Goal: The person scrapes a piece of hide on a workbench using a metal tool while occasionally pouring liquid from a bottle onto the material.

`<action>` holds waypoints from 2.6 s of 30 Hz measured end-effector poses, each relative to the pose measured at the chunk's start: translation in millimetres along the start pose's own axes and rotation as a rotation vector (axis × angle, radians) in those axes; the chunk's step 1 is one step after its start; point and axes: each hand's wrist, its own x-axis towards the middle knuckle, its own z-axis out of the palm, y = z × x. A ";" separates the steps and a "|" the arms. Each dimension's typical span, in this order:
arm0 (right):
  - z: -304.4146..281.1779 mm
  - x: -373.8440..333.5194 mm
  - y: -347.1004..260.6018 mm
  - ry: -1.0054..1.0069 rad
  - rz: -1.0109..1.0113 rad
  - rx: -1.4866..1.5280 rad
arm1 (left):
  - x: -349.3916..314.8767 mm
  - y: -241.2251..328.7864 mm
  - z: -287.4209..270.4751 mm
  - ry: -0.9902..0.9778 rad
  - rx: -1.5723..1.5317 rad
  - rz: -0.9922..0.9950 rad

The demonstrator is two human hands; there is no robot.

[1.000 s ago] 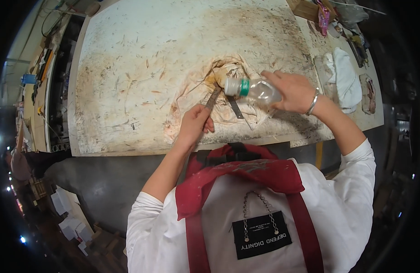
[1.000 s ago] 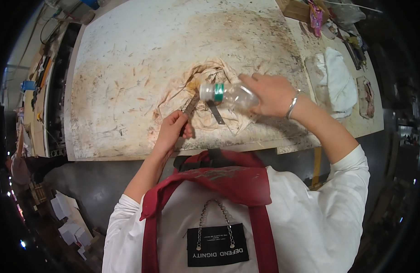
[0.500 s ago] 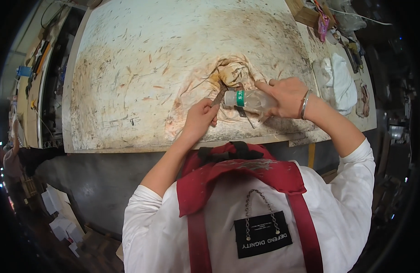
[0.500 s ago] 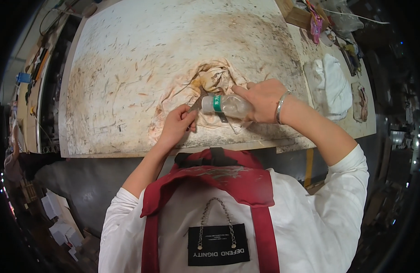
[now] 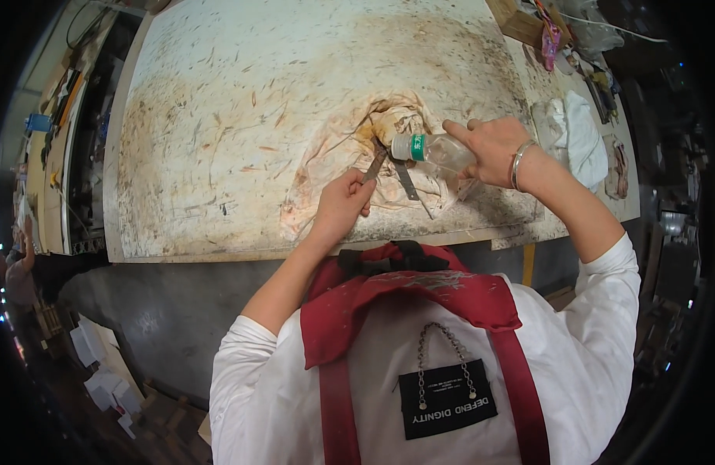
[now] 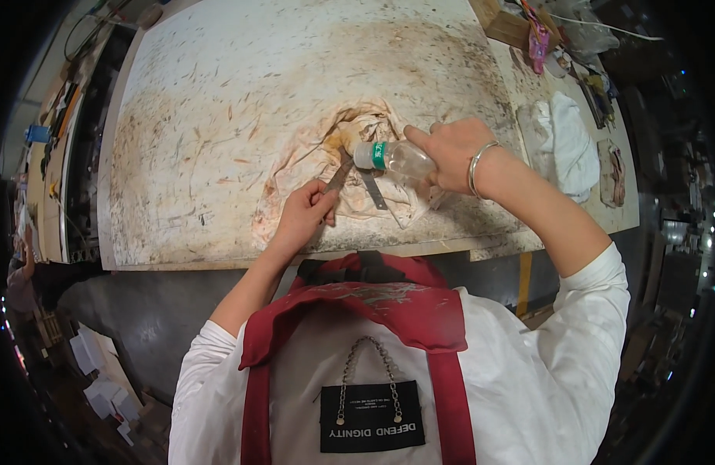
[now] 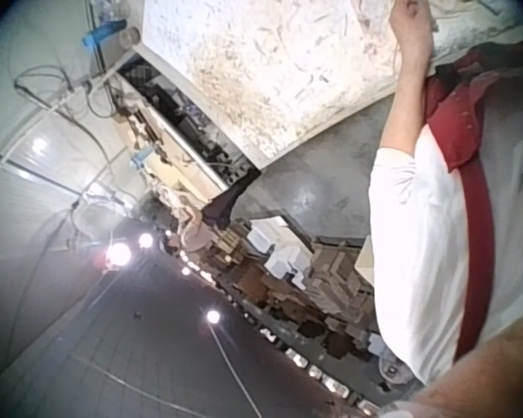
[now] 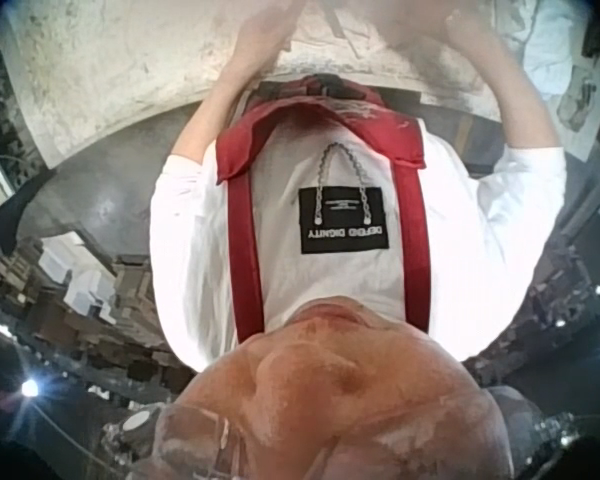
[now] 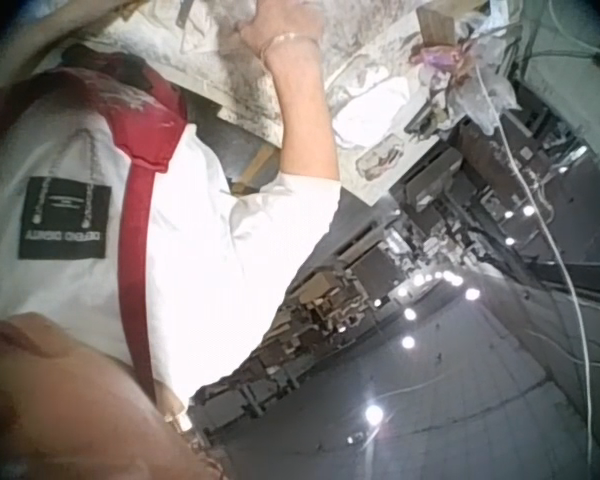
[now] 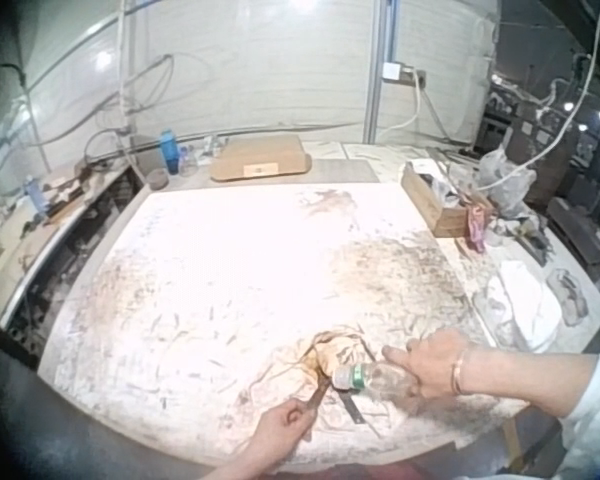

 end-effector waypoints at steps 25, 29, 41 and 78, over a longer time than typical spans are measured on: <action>1.9 -10.8 -2.2 0.048 -0.043 0.013 | -2.5 21.2 -3.5 0.086 0.484 0.154; -1.0 -6.5 0.8 -0.021 0.013 0.025 | -3.3 18.3 -9.2 0.248 1.112 0.663; -6.3 -18.6 -5.8 0.031 -0.025 0.017 | 7.8 30.1 -25.9 0.069 1.226 1.084; 28.9 -23.2 13.1 0.066 0.116 0.186 | 6.2 42.8 -8.8 0.127 1.094 1.021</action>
